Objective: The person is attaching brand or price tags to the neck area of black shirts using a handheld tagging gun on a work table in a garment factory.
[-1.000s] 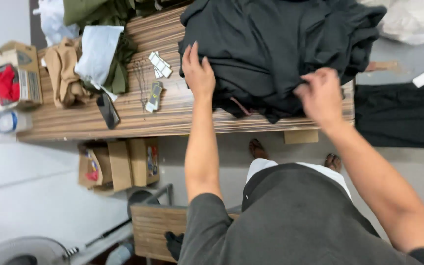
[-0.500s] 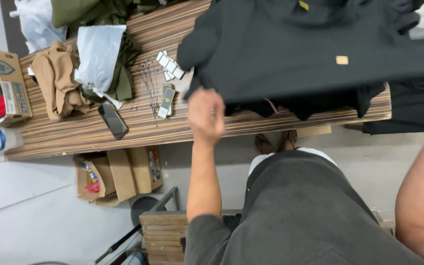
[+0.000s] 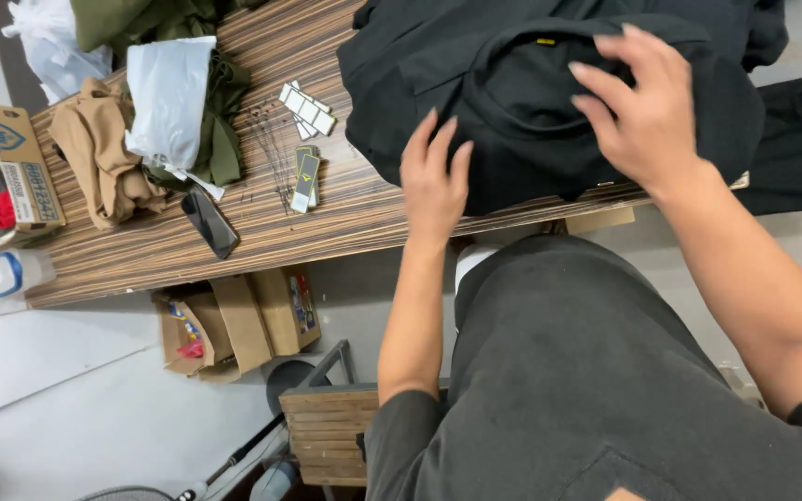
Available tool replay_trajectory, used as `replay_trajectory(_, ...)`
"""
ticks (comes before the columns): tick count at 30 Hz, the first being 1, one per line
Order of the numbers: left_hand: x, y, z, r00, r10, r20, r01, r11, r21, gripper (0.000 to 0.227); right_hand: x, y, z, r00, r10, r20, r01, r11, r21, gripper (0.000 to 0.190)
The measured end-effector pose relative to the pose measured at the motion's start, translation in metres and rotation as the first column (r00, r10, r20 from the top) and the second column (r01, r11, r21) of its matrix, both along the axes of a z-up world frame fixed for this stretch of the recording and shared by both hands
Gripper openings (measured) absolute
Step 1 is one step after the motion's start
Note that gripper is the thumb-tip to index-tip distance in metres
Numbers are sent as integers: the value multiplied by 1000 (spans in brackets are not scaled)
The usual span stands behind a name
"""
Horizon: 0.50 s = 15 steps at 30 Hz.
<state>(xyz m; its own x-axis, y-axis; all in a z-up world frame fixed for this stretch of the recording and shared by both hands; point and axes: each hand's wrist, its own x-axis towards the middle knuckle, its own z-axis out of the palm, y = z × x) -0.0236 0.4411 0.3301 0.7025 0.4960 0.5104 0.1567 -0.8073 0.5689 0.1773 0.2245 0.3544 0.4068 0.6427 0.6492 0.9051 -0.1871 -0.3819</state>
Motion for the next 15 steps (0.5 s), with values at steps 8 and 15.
replay_trajectory(8, 71, 53, -27, 982, 144, -121, -127, 982, 141, 42, 36, 59, -38, 968, -211, 137, 218, 975, -36, 21)
replay_trajectory(15, 93, 87, -22, 978, 198, 65, -208, 944, 255, 14, 65, 72, -62, 983, -142, 119, 152, 985, -84, 15)
